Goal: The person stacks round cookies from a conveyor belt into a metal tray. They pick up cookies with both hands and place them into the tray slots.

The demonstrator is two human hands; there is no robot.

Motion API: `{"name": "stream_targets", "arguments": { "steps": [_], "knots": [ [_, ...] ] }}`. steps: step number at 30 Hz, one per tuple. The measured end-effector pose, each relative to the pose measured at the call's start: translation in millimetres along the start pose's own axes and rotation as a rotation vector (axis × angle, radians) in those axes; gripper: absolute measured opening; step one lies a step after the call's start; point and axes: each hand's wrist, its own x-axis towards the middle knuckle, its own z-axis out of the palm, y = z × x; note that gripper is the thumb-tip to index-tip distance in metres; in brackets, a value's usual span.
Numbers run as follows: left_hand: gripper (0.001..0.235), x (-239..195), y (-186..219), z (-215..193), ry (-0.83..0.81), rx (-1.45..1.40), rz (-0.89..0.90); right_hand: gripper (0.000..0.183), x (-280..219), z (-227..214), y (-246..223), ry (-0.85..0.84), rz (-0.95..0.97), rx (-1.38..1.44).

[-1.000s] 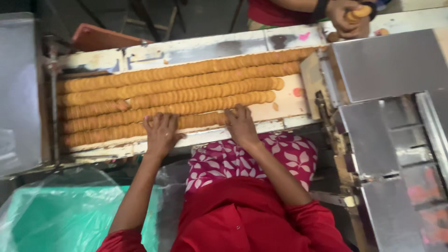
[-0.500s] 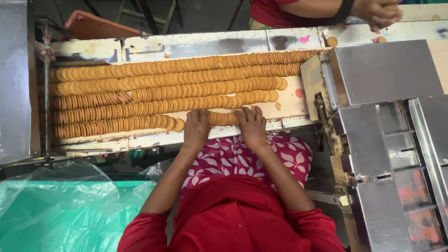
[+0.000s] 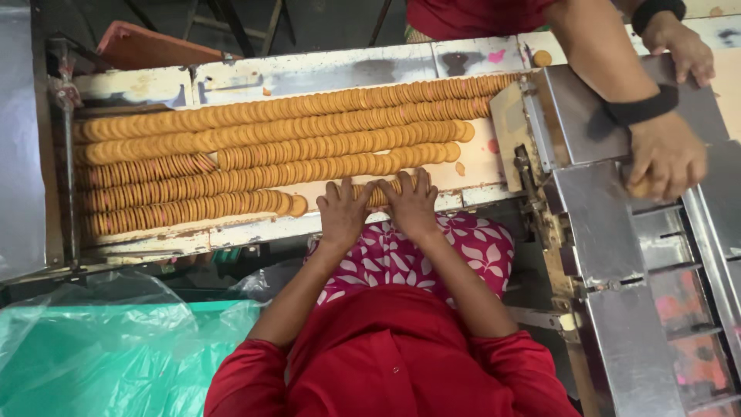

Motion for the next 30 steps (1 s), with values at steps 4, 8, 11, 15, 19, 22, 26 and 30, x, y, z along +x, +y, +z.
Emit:
{"name": "stream_targets", "arguments": {
  "steps": [4,8,11,15,19,22,26,30],
  "knots": [
    [0.061,1.7,-4.7,2.3,-0.085,-0.1,-0.045,0.065,-5.1,-16.3,22.5,-0.005,-0.03,0.132],
    [0.057,15.7,-5.3,-11.4,-0.209,-0.208,-0.048,0.07,-14.3,-87.7,67.7,0.158,-0.057,0.394],
    [0.059,42.5,21.4,-37.6,-0.253,-0.308,0.073,0.066,-46.4,-175.2,123.5,0.424,-0.16,0.284],
    [0.057,73.6,101.4,-86.0,-0.233,-0.526,0.286,0.066,-151.4,-262.5,202.6,0.444,0.042,0.132],
    [0.057,100.1,188.7,-127.3,-0.305,-0.615,0.429,0.062,-280.0,-282.8,261.6,0.335,0.357,0.041],
    [0.058,122.3,263.3,-137.9,-0.284,-0.652,0.577,0.067,-356.7,-261.3,275.6,0.181,0.565,-0.127],
    [0.058,147.0,388.1,-120.0,-0.282,-0.59,0.69,0.059,-422.3,-222.5,267.1,-0.033,0.546,-0.277],
    [0.053,137.7,482.3,-98.1,-0.49,-0.429,0.647,0.06,-458.1,-208.1,265.1,-0.014,0.41,-0.1]
  ]
}}
